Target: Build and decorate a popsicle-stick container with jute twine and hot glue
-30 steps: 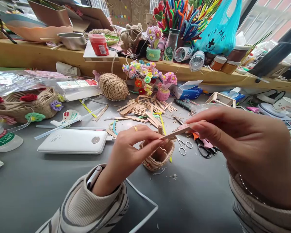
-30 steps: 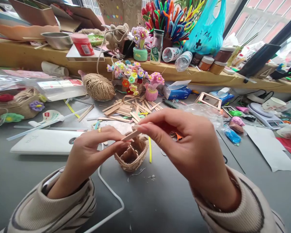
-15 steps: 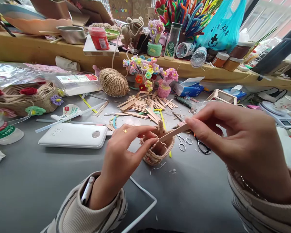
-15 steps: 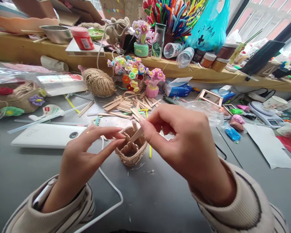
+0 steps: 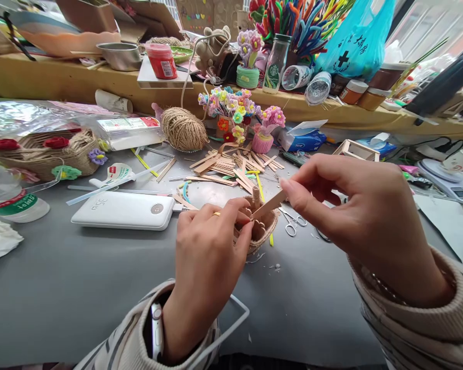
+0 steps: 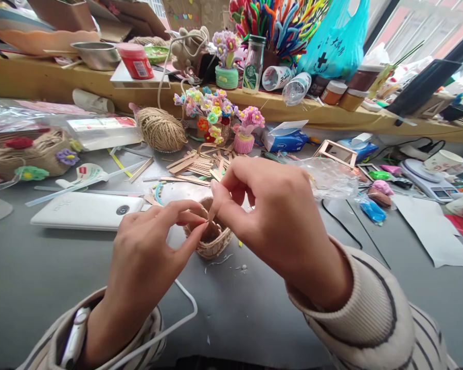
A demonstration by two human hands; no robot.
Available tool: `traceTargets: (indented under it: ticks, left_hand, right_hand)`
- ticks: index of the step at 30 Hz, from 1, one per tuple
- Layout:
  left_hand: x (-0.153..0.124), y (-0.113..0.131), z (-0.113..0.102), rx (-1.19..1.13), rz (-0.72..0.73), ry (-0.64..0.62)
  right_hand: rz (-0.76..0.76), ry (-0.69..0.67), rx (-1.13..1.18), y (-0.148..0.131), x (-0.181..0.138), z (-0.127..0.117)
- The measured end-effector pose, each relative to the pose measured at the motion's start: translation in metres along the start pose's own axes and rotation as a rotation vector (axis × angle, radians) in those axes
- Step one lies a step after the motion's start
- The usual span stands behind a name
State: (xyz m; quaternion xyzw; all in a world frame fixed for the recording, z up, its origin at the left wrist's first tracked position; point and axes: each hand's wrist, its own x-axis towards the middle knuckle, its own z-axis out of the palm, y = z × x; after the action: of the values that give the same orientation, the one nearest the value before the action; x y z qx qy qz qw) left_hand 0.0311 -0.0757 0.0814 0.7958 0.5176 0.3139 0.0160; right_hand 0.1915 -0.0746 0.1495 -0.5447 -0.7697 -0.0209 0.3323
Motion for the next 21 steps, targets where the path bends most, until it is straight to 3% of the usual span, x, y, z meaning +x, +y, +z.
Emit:
traceTargets:
  ticks: [9,21]
  left_hand:
    - [0.002,0.001,0.001,0.007,0.003,-0.005]
    - [0.001,0.000,0.000,0.025,0.020,0.014]
  right_hand:
    - [-0.011,-0.039,-0.029,-0.004,0.006,0.001]
    - [-0.027,-0.139,0.011,-0.002,0.005,0.020]
